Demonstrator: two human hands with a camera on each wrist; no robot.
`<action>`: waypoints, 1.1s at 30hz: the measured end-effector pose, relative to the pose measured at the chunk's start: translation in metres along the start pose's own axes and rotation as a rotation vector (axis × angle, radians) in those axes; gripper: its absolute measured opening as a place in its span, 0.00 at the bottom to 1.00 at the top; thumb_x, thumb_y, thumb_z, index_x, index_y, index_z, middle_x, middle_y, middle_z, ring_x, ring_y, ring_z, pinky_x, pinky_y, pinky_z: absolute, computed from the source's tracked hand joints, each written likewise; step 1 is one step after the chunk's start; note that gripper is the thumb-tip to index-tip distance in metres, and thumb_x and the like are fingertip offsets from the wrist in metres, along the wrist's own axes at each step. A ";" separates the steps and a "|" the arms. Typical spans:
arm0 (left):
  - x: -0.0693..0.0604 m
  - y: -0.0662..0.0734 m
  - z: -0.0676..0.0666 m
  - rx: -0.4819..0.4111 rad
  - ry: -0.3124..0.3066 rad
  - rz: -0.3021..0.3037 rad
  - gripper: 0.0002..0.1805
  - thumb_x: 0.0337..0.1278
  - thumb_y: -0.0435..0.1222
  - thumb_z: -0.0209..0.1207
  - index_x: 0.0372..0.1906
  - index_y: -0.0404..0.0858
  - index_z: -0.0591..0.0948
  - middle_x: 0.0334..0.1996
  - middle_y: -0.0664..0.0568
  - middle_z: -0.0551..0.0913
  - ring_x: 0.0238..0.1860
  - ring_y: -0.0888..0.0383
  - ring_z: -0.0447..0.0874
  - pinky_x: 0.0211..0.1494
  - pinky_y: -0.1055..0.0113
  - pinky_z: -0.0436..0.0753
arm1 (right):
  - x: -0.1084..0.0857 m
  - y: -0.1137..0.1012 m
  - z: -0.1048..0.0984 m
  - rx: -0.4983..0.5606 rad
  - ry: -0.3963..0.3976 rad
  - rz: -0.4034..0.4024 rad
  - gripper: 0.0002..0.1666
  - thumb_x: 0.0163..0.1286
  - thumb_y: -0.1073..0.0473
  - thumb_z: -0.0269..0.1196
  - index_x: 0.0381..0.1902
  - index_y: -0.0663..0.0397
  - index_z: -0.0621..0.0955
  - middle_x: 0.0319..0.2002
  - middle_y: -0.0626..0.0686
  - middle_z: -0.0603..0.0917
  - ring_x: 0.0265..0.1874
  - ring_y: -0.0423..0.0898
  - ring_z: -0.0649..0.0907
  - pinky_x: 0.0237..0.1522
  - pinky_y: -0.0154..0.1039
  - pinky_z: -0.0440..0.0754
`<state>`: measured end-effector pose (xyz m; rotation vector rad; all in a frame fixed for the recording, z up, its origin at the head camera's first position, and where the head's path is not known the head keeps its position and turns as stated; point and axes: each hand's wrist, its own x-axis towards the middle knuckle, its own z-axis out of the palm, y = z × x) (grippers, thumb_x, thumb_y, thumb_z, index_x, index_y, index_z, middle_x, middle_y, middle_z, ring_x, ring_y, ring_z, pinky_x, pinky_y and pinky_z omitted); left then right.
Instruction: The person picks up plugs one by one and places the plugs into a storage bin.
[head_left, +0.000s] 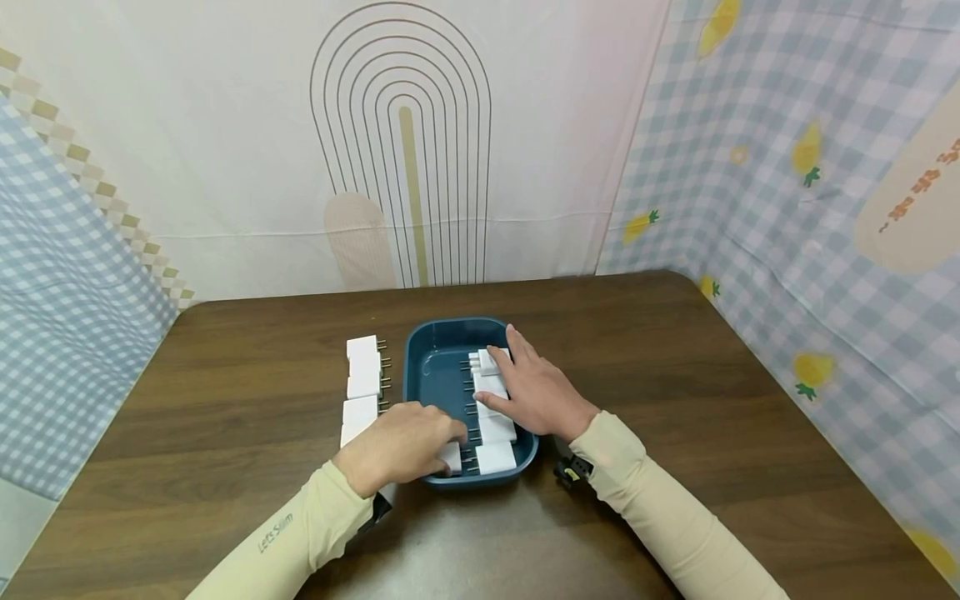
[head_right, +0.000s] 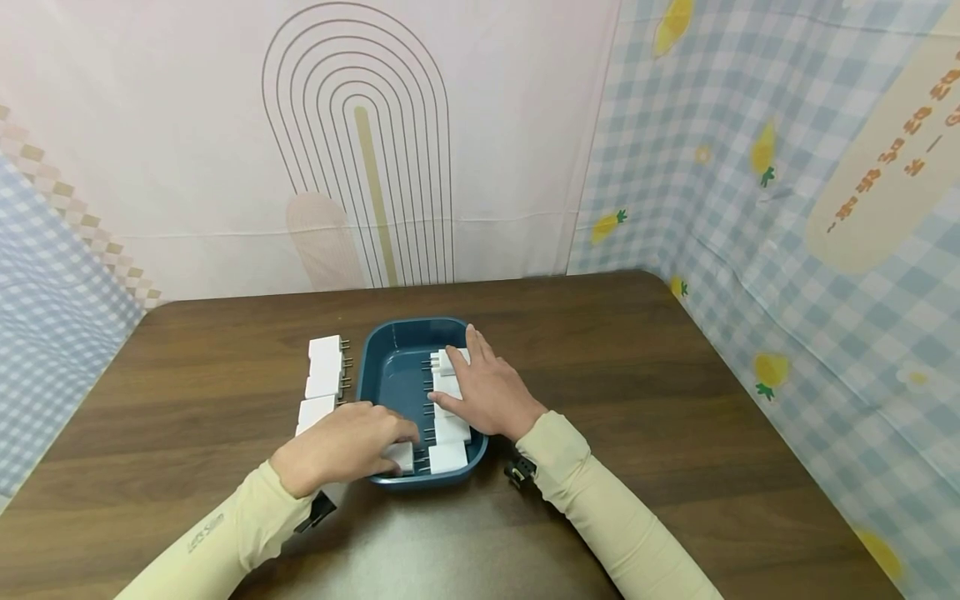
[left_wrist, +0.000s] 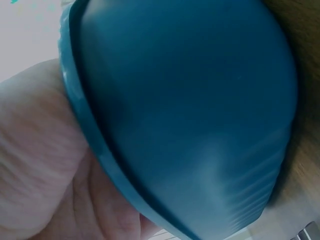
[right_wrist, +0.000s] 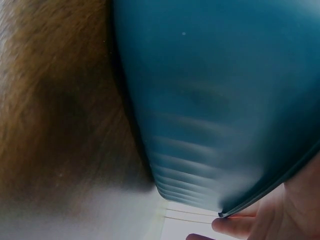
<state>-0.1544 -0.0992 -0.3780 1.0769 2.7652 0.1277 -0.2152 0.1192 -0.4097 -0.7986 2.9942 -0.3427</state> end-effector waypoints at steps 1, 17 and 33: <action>0.000 0.000 0.000 0.000 0.001 0.003 0.18 0.49 0.44 0.75 0.47 0.46 0.89 0.41 0.53 0.91 0.30 0.60 0.83 0.41 0.62 0.87 | 0.000 0.000 0.000 0.000 -0.002 0.000 0.49 0.73 0.31 0.53 0.78 0.58 0.61 0.81 0.67 0.46 0.80 0.62 0.56 0.73 0.58 0.68; -0.002 0.003 -0.004 -0.033 -0.018 -0.013 0.20 0.56 0.46 0.71 0.51 0.43 0.87 0.42 0.51 0.90 0.31 0.61 0.81 0.43 0.60 0.87 | 0.000 -0.002 -0.002 0.001 -0.011 0.011 0.49 0.73 0.31 0.53 0.79 0.57 0.61 0.81 0.67 0.45 0.80 0.62 0.55 0.74 0.58 0.66; -0.016 -0.012 -0.024 -0.002 0.156 -0.083 0.18 0.64 0.48 0.65 0.54 0.43 0.86 0.47 0.51 0.89 0.42 0.55 0.89 0.48 0.57 0.88 | 0.001 -0.002 -0.002 -0.005 -0.016 0.013 0.49 0.73 0.30 0.53 0.78 0.57 0.61 0.81 0.67 0.46 0.80 0.62 0.56 0.73 0.57 0.67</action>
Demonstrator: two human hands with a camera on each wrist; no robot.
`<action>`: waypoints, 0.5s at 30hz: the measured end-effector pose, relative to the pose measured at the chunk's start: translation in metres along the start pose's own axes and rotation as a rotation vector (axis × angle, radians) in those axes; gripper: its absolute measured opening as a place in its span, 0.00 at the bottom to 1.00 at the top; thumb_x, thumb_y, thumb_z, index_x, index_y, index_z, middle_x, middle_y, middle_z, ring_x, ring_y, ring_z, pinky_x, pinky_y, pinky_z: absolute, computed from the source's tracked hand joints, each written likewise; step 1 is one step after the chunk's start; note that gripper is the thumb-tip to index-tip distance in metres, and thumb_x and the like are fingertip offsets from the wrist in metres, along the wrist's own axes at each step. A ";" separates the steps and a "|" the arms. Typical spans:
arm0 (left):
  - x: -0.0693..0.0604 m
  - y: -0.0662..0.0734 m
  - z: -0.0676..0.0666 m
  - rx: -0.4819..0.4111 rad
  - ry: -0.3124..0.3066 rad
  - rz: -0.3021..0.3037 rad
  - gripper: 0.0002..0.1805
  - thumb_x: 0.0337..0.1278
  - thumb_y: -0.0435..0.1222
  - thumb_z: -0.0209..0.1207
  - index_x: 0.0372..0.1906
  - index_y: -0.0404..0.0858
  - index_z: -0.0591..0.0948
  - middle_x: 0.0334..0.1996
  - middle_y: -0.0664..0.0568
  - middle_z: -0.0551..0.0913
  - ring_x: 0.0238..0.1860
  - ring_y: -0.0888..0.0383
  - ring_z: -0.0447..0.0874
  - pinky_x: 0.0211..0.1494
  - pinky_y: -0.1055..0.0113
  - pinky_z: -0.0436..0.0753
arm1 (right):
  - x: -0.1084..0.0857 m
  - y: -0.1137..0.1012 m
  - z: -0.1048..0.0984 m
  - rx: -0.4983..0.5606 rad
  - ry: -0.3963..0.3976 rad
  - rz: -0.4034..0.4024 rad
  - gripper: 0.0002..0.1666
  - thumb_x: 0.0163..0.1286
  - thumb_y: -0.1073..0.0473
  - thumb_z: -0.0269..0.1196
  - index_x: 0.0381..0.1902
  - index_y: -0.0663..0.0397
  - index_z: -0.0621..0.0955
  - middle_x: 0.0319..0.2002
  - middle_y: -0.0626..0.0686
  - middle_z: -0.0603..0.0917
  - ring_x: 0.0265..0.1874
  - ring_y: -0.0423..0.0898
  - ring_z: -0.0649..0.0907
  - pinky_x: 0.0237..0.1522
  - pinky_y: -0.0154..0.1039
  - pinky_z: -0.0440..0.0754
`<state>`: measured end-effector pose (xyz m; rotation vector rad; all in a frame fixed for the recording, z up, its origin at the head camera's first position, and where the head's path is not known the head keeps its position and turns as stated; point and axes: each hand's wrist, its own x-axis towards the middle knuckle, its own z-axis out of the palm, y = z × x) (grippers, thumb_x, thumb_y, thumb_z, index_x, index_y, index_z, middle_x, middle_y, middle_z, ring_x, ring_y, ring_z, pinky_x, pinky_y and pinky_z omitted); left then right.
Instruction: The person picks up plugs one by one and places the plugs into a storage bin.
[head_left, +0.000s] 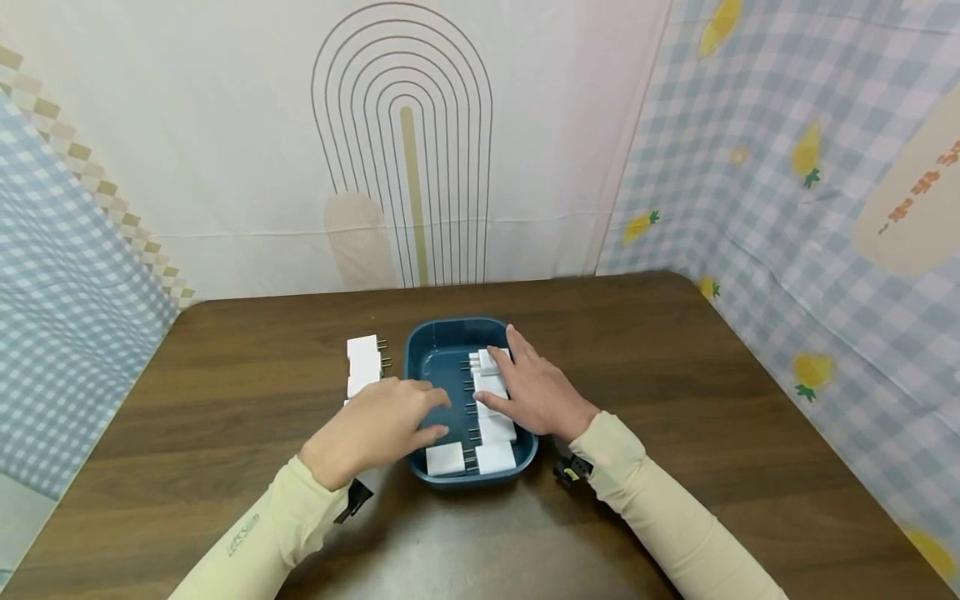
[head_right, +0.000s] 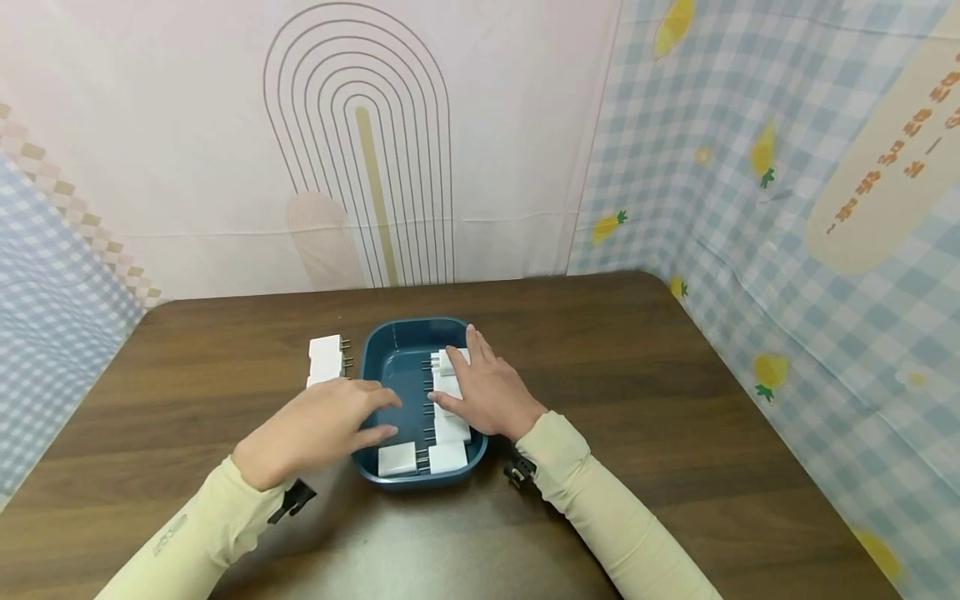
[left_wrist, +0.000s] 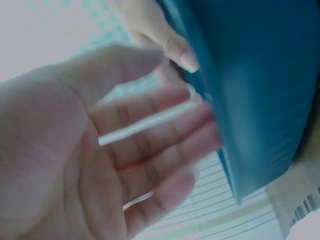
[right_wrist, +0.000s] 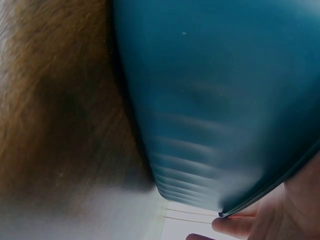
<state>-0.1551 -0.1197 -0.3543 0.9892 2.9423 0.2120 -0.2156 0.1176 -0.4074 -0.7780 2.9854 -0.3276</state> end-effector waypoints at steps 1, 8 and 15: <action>-0.001 -0.001 -0.002 0.010 0.023 -0.015 0.18 0.64 0.47 0.65 0.54 0.43 0.86 0.47 0.51 0.89 0.42 0.54 0.89 0.48 0.57 0.88 | 0.000 0.000 0.000 0.001 -0.003 0.004 0.50 0.73 0.30 0.53 0.78 0.57 0.61 0.81 0.66 0.45 0.80 0.62 0.56 0.74 0.57 0.67; -0.006 -0.010 -0.010 0.079 0.117 -0.113 0.17 0.62 0.40 0.66 0.54 0.40 0.85 0.46 0.49 0.89 0.38 0.53 0.88 0.44 0.57 0.88 | 0.000 -0.001 -0.001 0.013 -0.018 0.023 0.50 0.72 0.29 0.53 0.79 0.55 0.60 0.82 0.64 0.45 0.81 0.61 0.55 0.75 0.57 0.65; -0.013 -0.025 -0.018 0.042 0.072 -0.149 0.14 0.57 0.33 0.66 0.49 0.40 0.86 0.42 0.51 0.89 0.34 0.56 0.86 0.41 0.58 0.86 | 0.000 -0.001 -0.001 0.017 -0.018 0.020 0.50 0.72 0.29 0.53 0.79 0.56 0.60 0.82 0.64 0.44 0.81 0.61 0.54 0.76 0.57 0.64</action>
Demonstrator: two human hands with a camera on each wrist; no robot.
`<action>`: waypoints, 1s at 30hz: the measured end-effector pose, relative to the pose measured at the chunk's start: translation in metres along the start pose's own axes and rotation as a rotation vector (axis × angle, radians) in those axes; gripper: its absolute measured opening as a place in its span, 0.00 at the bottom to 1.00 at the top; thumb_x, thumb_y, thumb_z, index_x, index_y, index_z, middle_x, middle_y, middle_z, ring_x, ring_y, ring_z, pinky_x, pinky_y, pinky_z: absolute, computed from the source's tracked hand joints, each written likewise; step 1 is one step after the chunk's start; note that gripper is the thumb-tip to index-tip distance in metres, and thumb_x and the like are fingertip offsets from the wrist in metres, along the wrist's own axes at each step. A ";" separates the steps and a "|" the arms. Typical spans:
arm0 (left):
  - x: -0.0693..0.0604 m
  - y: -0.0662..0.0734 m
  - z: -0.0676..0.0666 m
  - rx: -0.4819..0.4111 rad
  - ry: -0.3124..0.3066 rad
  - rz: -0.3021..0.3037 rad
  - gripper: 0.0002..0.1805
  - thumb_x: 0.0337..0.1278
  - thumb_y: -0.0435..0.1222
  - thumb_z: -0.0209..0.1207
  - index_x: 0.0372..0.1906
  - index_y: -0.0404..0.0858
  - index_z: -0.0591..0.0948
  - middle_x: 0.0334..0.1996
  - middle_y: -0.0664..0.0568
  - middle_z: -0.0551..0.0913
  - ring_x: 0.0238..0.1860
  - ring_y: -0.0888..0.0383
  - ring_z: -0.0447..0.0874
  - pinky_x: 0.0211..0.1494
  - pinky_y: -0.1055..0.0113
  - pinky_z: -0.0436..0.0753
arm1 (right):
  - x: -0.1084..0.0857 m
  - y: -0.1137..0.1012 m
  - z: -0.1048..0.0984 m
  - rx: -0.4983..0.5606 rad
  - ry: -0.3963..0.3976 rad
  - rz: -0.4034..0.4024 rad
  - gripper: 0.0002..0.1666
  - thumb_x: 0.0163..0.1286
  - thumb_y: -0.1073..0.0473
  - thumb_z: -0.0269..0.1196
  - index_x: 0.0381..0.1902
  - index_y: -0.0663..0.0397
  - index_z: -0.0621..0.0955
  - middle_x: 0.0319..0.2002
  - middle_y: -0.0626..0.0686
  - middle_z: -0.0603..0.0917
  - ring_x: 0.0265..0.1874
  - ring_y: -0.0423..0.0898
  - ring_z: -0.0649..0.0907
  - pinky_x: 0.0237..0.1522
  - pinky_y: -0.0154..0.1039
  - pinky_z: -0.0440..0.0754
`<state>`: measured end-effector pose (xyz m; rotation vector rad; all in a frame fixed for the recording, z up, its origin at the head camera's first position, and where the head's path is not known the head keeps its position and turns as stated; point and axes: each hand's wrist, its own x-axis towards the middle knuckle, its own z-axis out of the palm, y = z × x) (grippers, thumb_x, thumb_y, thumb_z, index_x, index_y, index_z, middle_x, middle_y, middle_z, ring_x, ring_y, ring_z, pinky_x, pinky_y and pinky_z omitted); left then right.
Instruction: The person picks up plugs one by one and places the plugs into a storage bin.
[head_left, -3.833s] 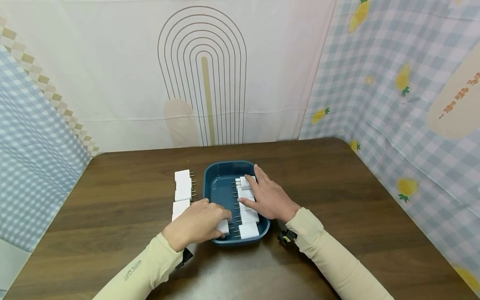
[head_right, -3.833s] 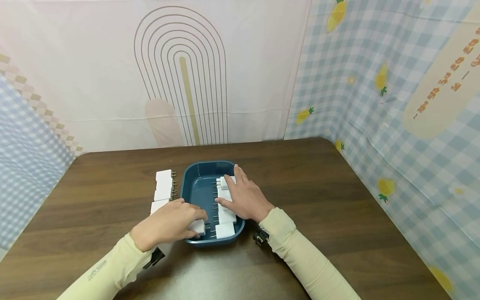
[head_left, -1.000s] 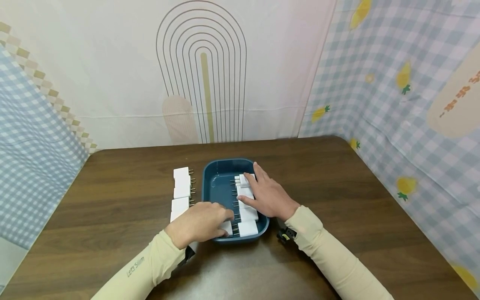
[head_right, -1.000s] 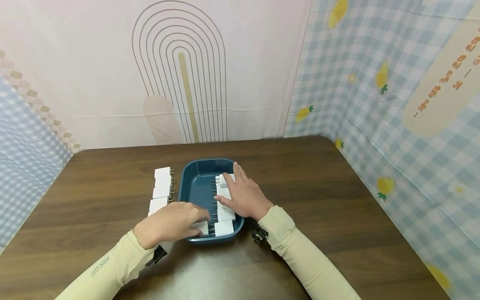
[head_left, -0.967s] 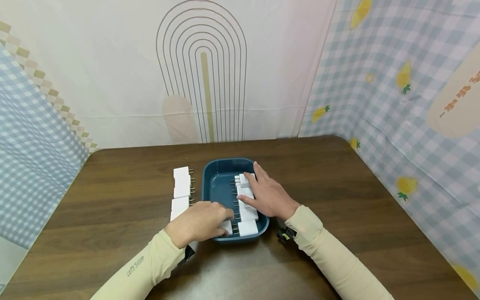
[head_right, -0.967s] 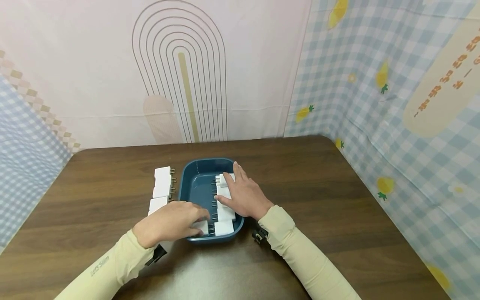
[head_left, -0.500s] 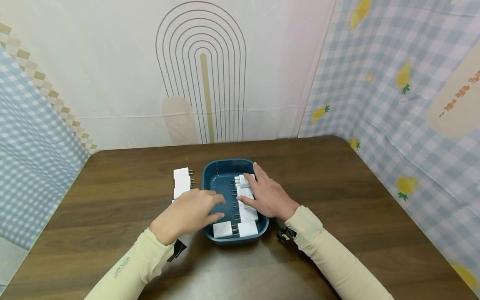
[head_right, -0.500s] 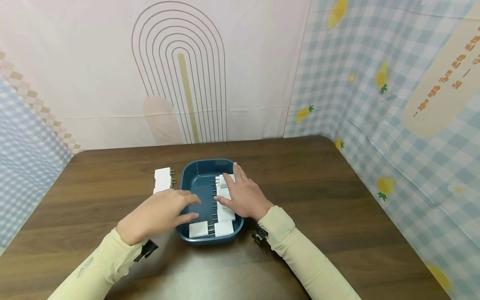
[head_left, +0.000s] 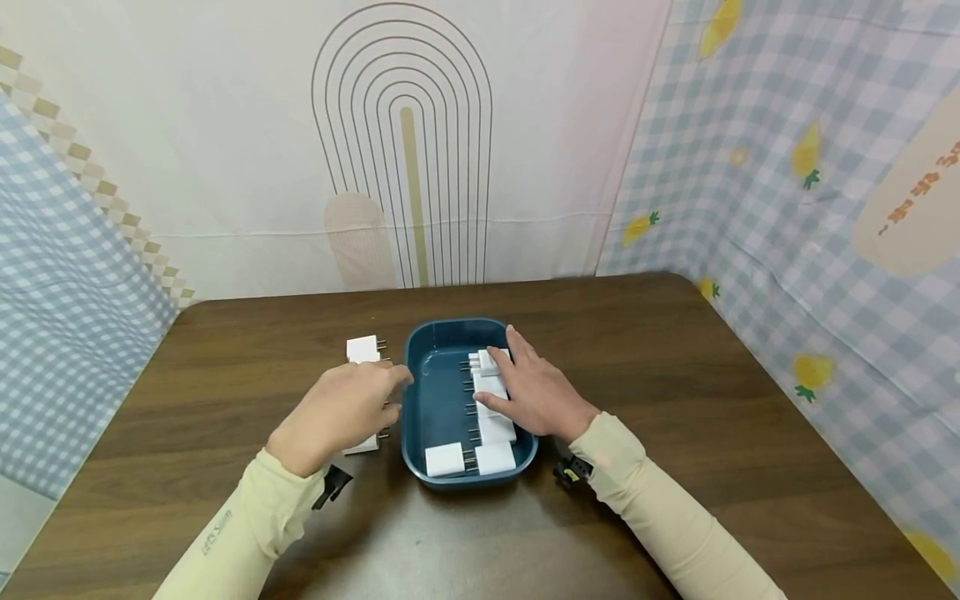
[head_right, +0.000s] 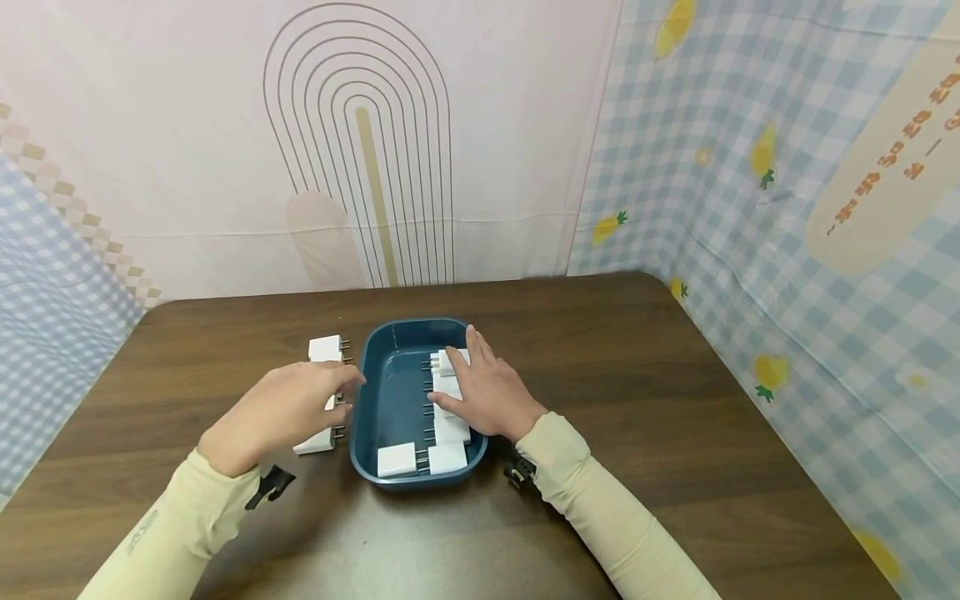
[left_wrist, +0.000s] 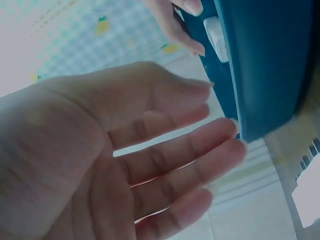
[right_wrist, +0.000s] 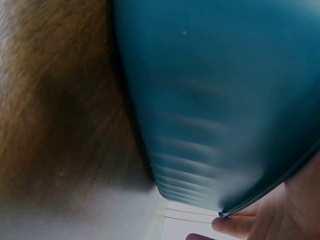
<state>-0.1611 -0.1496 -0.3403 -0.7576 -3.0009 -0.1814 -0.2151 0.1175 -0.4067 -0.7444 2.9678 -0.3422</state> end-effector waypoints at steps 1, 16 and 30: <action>0.000 -0.003 -0.001 -0.008 -0.015 -0.004 0.13 0.56 0.33 0.66 0.47 0.40 0.86 0.40 0.51 0.90 0.34 0.57 0.86 0.41 0.58 0.86 | 0.000 0.000 0.000 -0.001 0.001 0.001 0.50 0.72 0.29 0.53 0.79 0.55 0.60 0.82 0.64 0.44 0.81 0.60 0.54 0.75 0.57 0.64; 0.001 -0.022 0.005 -0.040 -0.205 -0.101 0.18 0.46 0.35 0.74 0.46 0.40 0.86 0.41 0.49 0.90 0.39 0.56 0.86 0.46 0.53 0.85 | -0.001 -0.002 -0.001 -0.001 0.009 -0.014 0.49 0.73 0.30 0.53 0.79 0.56 0.61 0.82 0.65 0.45 0.81 0.61 0.54 0.75 0.57 0.65; 0.002 -0.029 0.011 -0.019 -0.336 -0.185 0.19 0.39 0.38 0.79 0.39 0.42 0.83 0.36 0.52 0.86 0.32 0.57 0.80 0.39 0.56 0.82 | -0.002 0.000 -0.001 0.005 0.009 -0.016 0.49 0.73 0.30 0.52 0.79 0.57 0.60 0.82 0.65 0.45 0.81 0.61 0.54 0.75 0.58 0.64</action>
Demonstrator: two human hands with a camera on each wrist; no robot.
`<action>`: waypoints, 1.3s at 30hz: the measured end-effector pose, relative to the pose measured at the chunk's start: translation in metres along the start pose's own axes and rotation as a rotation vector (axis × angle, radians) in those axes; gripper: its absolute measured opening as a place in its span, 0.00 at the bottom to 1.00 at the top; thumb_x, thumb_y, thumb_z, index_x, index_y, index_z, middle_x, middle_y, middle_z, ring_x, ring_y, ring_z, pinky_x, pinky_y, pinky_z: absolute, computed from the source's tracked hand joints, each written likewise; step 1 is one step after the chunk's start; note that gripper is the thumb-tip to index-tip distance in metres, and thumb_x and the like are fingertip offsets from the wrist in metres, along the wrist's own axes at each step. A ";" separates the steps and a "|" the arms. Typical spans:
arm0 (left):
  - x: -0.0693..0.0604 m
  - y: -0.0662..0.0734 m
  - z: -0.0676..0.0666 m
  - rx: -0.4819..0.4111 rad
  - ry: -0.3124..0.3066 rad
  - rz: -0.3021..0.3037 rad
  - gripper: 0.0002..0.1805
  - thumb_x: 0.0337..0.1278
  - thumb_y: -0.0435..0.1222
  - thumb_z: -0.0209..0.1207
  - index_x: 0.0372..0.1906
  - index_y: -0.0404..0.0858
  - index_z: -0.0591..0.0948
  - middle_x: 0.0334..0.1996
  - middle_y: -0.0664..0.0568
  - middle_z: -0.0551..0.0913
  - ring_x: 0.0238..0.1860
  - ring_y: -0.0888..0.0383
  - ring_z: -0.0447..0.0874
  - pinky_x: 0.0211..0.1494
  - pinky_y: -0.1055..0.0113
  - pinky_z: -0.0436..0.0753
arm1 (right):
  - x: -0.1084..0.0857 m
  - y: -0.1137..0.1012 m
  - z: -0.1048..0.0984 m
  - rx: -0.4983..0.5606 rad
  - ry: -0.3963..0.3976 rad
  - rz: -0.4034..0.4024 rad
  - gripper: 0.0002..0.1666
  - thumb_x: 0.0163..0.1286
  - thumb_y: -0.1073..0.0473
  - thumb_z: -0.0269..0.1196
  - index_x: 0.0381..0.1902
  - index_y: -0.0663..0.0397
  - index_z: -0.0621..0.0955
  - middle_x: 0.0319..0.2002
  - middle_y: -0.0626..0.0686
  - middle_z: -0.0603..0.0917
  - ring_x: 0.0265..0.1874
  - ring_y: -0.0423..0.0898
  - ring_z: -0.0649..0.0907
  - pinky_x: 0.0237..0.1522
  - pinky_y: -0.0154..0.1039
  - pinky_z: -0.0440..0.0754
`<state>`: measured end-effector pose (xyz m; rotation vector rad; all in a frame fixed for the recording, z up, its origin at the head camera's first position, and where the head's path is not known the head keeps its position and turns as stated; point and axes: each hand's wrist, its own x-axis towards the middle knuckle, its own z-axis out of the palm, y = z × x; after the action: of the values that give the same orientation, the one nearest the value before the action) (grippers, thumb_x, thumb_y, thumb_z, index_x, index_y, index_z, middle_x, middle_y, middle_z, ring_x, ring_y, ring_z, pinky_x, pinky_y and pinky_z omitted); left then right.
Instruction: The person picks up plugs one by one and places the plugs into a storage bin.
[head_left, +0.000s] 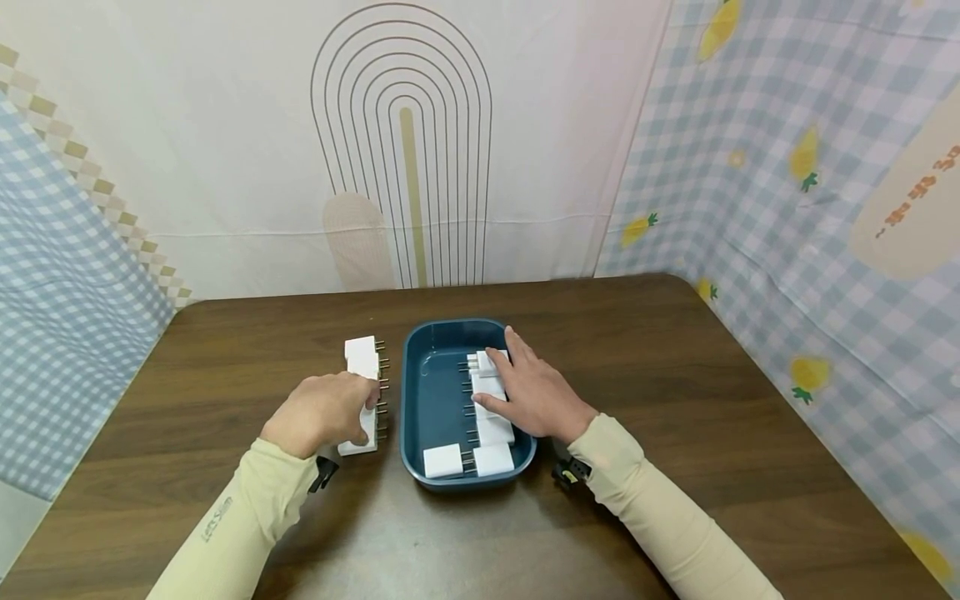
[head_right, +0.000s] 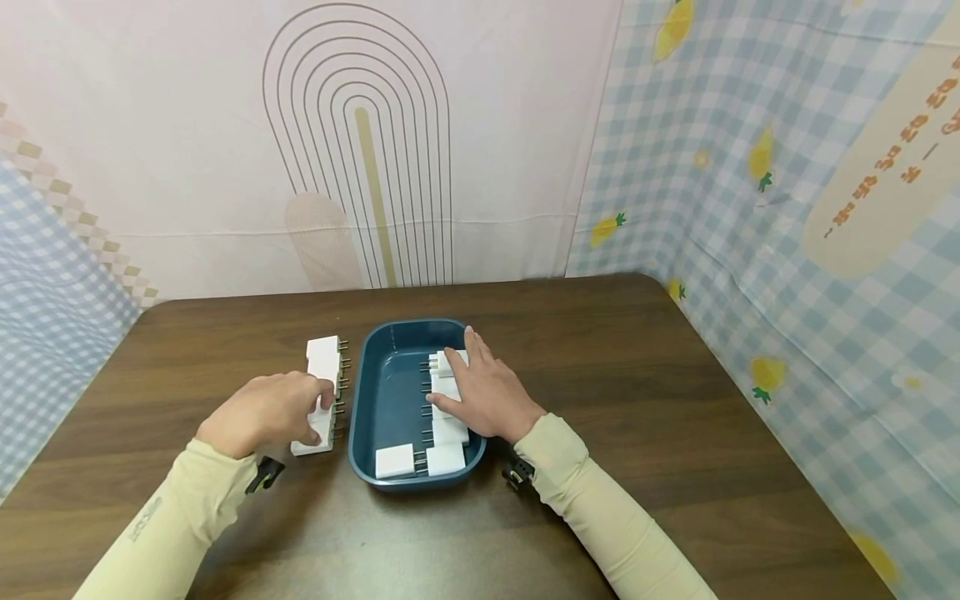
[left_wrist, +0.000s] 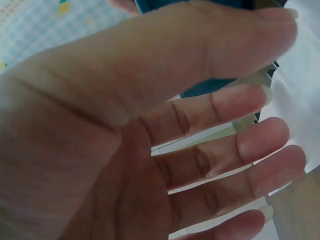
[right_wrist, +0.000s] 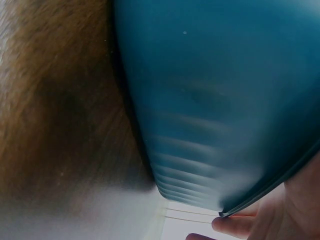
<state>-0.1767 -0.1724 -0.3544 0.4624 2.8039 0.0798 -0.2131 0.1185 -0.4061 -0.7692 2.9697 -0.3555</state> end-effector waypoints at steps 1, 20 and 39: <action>0.000 0.000 0.000 0.000 -0.005 -0.001 0.19 0.39 0.38 0.79 0.39 0.42 0.83 0.35 0.52 0.85 0.32 0.57 0.80 0.38 0.56 0.82 | 0.000 0.000 0.000 0.001 -0.002 0.003 0.49 0.73 0.30 0.52 0.79 0.56 0.60 0.82 0.65 0.44 0.81 0.60 0.54 0.75 0.58 0.64; 0.002 0.004 0.006 -0.020 -0.049 -0.017 0.20 0.38 0.37 0.79 0.36 0.42 0.80 0.27 0.54 0.81 0.28 0.56 0.77 0.33 0.61 0.79 | 0.000 0.000 -0.001 0.011 -0.009 0.010 0.50 0.73 0.30 0.52 0.79 0.55 0.60 0.82 0.64 0.43 0.81 0.59 0.53 0.76 0.57 0.64; -0.001 0.007 0.014 0.086 0.063 0.045 0.20 0.34 0.36 0.80 0.31 0.42 0.79 0.24 0.54 0.80 0.26 0.56 0.78 0.29 0.58 0.80 | 0.001 0.000 0.000 0.013 -0.011 0.016 0.50 0.73 0.29 0.52 0.80 0.56 0.59 0.82 0.64 0.43 0.81 0.58 0.53 0.76 0.56 0.64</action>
<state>-0.1700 -0.1659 -0.3667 0.5526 2.8680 -0.0175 -0.2139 0.1181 -0.4061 -0.7428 2.9586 -0.3674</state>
